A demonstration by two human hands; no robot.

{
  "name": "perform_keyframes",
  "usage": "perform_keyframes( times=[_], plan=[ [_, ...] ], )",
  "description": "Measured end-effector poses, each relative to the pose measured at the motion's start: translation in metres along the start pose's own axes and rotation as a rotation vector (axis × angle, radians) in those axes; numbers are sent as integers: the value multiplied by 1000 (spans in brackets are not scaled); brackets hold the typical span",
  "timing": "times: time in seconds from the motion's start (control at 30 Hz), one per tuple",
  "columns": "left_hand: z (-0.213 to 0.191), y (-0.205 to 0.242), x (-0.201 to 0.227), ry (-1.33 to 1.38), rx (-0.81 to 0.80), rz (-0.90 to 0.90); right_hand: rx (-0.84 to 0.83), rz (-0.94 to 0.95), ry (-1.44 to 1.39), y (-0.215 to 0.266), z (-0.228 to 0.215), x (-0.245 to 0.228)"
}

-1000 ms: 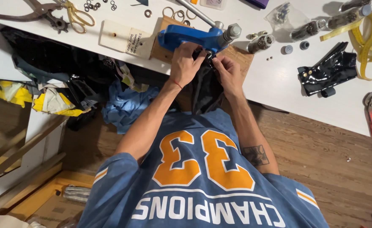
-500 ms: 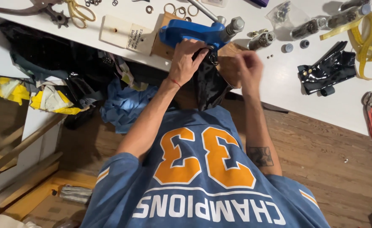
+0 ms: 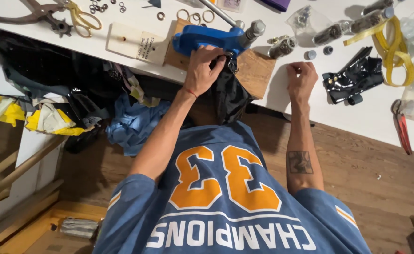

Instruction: Installing metal grommets into pieces of black patent leather using a manual press machine.

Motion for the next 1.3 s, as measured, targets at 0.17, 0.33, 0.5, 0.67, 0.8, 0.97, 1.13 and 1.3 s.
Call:
perform_keyframes(
  times=[0.17,0.33,0.5,0.67,0.8,0.97,1.13,1.3],
  plan=[
    [-5,3,12,-23,38,26,6,98,-36,15,-4,-13],
    [-6,4,14,-24,7,-4,28,-44,171,48,0,1],
    [-5,0,11,-47,8,-60,-260,-183,339,103,13,-75],
    [1,1,4,-57,45,-76,-262,-313,386,124,17,-78],
    [3,0,2,-55,27,-109,-199,-311,392,129,20,-67],
    [1,0,5,-28,35,-111,-75,-2,104,110,6,-89],
    [5,4,3,-37,56,-101,-2,-106,-395,62,42,-74],
    [3,1,4,-28,51,-91,-89,-38,-879,6,86,-112]
  ],
)
Point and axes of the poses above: each hand's wrist, its own y-axis away from the middle knuckle, its own z-axis out of the palm, x = y × z, the point moved 6 cm from there along -y, towards the middle knuckle, and after that the axes turned 11 degrees about -x, right-handed, at the moved point
